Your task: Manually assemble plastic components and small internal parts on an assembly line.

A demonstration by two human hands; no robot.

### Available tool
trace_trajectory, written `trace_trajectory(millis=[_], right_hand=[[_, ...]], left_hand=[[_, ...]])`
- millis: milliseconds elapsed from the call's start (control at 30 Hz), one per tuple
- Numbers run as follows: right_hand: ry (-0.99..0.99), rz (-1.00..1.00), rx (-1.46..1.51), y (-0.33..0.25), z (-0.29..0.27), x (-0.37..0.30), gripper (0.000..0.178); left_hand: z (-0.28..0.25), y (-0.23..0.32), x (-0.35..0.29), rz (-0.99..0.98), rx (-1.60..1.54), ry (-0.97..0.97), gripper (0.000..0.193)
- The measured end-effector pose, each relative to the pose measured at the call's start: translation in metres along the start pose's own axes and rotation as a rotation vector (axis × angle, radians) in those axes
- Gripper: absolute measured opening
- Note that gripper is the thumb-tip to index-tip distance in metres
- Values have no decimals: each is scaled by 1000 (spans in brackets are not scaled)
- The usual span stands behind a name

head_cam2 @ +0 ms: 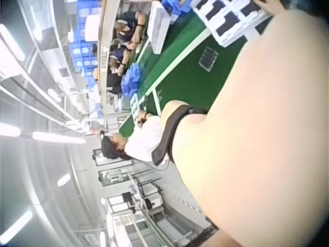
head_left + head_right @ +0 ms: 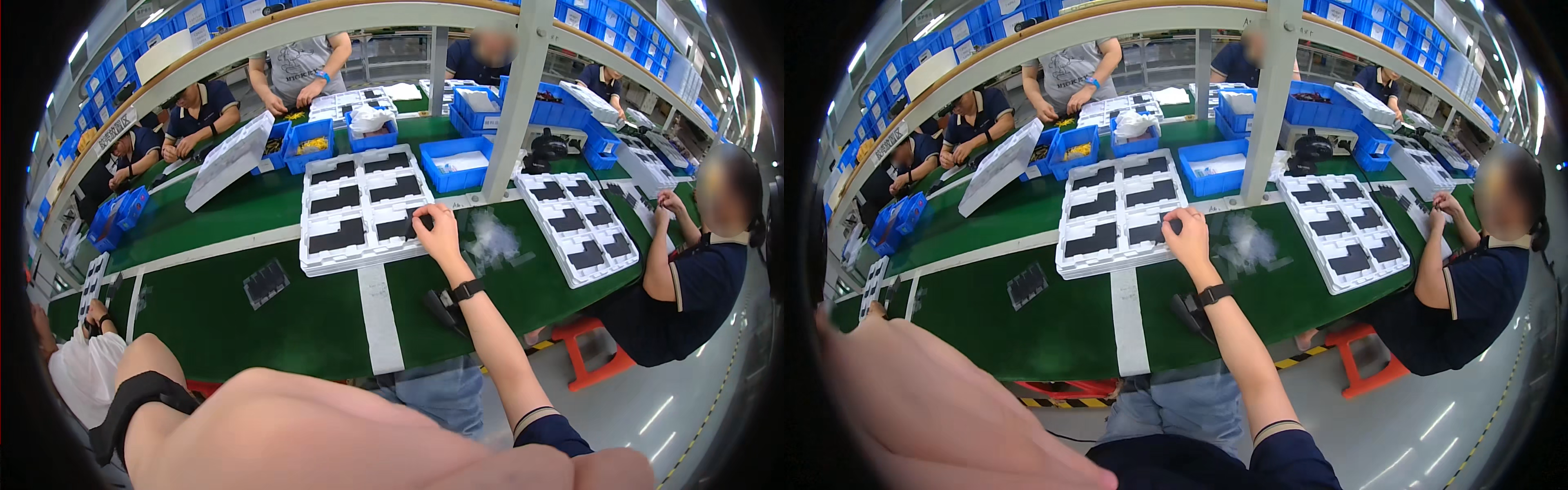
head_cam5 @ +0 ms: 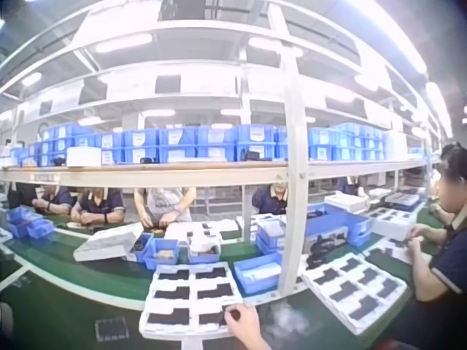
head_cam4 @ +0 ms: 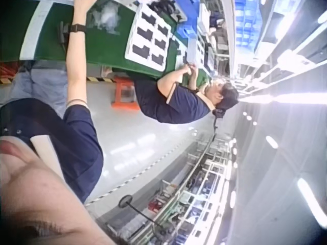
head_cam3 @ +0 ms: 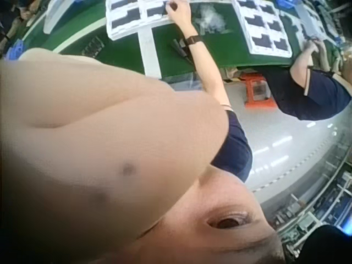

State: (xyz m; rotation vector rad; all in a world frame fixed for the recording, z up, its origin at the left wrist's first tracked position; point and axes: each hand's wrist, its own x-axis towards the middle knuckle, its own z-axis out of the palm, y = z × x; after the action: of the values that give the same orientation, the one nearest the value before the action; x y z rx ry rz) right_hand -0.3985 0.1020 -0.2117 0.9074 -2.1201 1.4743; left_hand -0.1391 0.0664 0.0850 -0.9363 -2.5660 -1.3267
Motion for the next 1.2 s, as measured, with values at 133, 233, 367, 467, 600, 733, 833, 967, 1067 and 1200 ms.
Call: trace_trajectory(millis=[133, 233, 367, 467, 600, 733, 833, 967, 1067, 1200], right_hand=[[-8, 22, -4, -6, -1, -1, 11], [-8, 2, -26, 5, -5, -10, 10], [7, -10, 20, 6, -2, -3, 9], [-6, -27, 23, 1, 14, -4, 9], [64, -30, -8, 9, -4, 2, 9], [42, -26, -4, -1, 3, -2, 10], [45, -24, -20, -1, 2, -4, 10], [36, -29, -35, 1, 0, -3, 11], [37, -25, -30, -5, 1, -1, 15], [152, 54, 263, -30, -22, 10, 26]], left_hand=[[1, 5, 0, -15, 112, 19, 14], [-5, 11, 2, -3, 214, 27, 14], [-3, 10, 4, -22, 295, 39, 14], [5, 12, 3, -107, 337, 66, 15], [12, -18, 9, -105, 227, 131, 18], [11, -43, 6, -231, 97, 233, 14], [9, -49, 5, -238, 12, 234, 15], [8, -52, 2, -244, 21, 248, 15], [8, -55, -1, -239, -6, 255, 14], [6, -52, -12, -272, 5, 246, 13]])
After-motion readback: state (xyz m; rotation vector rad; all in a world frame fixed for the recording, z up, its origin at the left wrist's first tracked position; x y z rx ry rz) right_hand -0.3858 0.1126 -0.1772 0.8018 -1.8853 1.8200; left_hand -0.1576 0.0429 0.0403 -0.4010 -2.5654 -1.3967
